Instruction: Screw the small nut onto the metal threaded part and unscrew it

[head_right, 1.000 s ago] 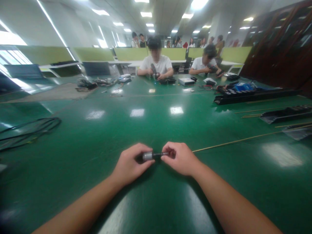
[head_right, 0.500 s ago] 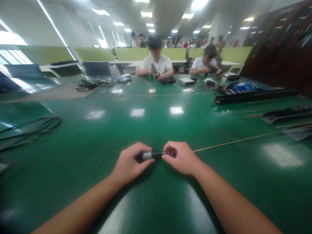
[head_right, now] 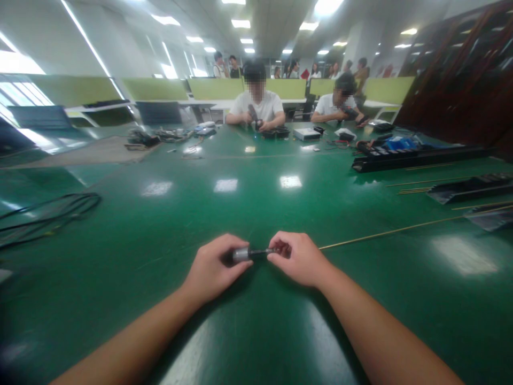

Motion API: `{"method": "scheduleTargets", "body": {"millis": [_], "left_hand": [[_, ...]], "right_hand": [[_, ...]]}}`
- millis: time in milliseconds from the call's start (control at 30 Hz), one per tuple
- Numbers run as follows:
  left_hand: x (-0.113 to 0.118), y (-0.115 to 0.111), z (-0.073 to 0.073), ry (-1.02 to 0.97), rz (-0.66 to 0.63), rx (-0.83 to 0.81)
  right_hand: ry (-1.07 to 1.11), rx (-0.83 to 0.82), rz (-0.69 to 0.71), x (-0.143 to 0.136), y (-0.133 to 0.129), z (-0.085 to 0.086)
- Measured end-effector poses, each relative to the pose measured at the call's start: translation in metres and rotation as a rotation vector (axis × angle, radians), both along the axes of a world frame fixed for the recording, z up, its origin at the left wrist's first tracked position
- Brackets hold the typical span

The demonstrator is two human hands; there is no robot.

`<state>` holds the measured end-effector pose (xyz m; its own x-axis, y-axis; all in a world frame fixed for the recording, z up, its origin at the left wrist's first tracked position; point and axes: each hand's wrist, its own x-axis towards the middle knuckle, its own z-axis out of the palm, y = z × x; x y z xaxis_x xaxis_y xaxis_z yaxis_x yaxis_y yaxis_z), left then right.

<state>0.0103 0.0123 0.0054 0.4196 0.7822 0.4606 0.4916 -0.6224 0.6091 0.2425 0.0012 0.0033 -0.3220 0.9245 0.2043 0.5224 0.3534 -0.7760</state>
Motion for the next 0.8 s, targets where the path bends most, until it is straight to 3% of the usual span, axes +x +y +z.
{"method": "scheduleTargets", "body": {"millis": [700, 800], "left_hand": [[-0.003, 0.0014, -0.0031, 0.006, 0.012, -0.022], [-0.0058, 0.0037, -0.001, 0.011, 0.068, -0.026]], "right_hand": [[0.008, -0.003, -0.01, 0.0021, 0.0017, -0.0026], [0.003, -0.003, -0.029, 0.0035, 0.003, -0.0033]]}}
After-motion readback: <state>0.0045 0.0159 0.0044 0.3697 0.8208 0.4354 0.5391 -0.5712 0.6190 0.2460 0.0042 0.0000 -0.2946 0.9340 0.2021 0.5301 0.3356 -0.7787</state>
